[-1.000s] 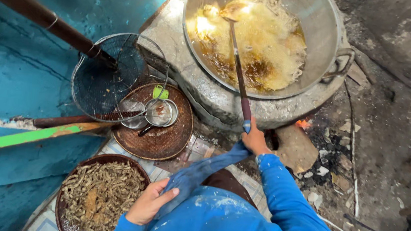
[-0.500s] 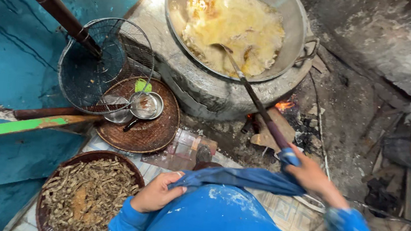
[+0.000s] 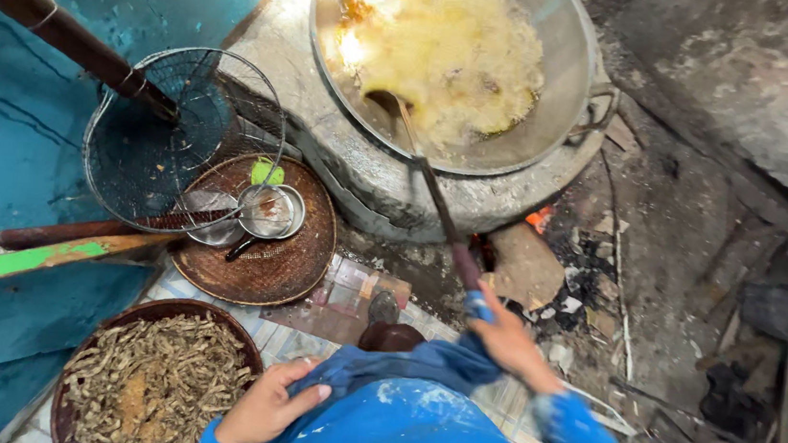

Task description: The person stands at a wood-fired wok of hot oil, stirring and turning batches of shredded food with a long skimmer and tongs, scooping cooked pieces out of the oil and transferring them into woven baskets beside the stove.

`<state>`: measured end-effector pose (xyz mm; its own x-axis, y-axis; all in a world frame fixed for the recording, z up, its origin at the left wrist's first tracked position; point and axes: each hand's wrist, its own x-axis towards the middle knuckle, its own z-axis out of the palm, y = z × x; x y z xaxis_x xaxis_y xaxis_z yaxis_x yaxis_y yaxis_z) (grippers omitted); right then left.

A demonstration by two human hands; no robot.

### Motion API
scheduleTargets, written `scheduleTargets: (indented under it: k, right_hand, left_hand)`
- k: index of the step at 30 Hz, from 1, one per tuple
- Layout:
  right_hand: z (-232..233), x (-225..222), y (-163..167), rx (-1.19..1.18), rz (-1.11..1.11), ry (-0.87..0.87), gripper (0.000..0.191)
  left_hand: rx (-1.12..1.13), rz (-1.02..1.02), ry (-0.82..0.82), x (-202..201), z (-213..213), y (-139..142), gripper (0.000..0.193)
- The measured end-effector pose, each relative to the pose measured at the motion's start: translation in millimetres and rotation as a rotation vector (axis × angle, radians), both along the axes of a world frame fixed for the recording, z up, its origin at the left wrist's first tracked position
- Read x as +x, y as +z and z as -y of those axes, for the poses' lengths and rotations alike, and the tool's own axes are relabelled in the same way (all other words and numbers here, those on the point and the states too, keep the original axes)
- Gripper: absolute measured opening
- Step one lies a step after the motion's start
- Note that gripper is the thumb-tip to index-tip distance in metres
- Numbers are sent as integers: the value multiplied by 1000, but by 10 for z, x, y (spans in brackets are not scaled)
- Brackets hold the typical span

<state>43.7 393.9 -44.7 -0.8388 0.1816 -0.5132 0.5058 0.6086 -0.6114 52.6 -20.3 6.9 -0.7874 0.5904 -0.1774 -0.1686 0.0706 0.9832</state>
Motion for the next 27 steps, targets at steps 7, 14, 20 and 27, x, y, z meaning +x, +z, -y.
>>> scheduleTargets:
  k: [7,14,20,27]
  right_hand:
    - [386,-1072,-1215,0,-141,-96,81]
    - [-160,-2006,-1372,380,-130,103,82]
    - [-904,-2534,-1113,669,-178,129,79]
    - [-1262,-2463,-771,719,-109,105,78]
  left_hand:
    - [-58,189,125,-68,-248,-152,29]
    - [-86,437,294,-239,-552,-283,38]
    - [-240,213,117,-616,-891,-300,39]
    - [-251,280,8,-834,-1039,-215,42]
